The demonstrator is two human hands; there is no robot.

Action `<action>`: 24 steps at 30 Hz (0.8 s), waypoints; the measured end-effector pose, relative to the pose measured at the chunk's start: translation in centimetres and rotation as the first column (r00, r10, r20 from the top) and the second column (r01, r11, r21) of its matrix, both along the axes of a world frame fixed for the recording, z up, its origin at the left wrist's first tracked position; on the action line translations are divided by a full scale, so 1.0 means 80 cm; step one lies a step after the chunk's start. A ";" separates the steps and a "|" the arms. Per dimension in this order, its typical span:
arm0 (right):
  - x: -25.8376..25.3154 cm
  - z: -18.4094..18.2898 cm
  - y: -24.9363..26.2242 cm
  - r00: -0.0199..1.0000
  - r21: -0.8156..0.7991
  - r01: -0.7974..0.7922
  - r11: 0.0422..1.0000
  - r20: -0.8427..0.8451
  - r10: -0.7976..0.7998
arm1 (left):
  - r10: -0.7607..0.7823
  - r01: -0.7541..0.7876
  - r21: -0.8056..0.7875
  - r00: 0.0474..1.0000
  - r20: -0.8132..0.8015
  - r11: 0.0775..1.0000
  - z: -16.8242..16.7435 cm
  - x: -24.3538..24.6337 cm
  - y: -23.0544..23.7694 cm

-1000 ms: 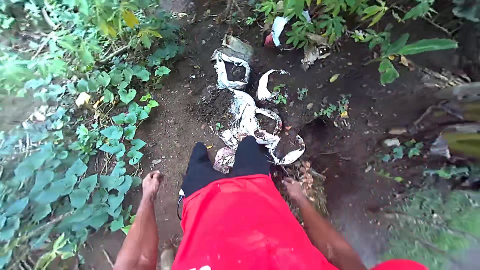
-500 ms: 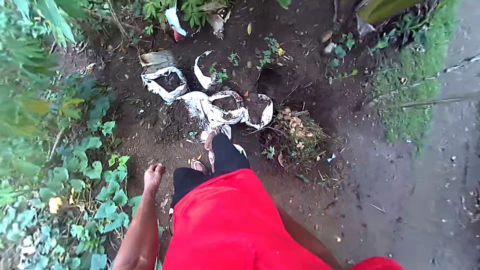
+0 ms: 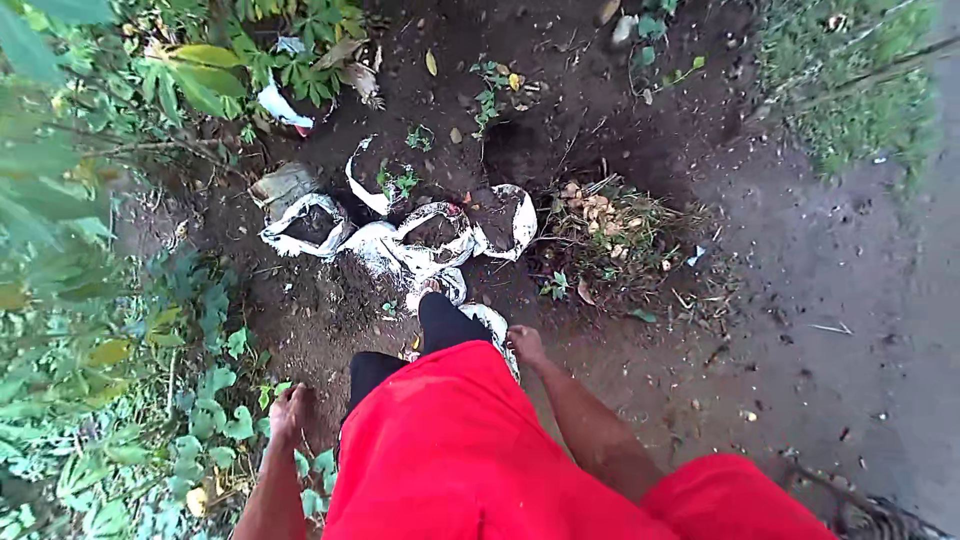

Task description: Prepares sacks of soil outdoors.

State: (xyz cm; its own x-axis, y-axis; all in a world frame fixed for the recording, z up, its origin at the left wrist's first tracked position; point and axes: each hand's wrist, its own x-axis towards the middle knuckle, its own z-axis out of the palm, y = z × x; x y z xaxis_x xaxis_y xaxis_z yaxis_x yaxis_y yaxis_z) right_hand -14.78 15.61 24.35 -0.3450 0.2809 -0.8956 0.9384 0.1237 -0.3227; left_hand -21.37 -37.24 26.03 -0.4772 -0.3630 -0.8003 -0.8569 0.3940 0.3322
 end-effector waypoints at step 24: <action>0.058 0.015 -0.025 0.796 0.045 0.604 0.796 0.016 -0.605 | -0.605 0.604 0.070 0.796 0.002 0.794 0.019 -0.316 0.149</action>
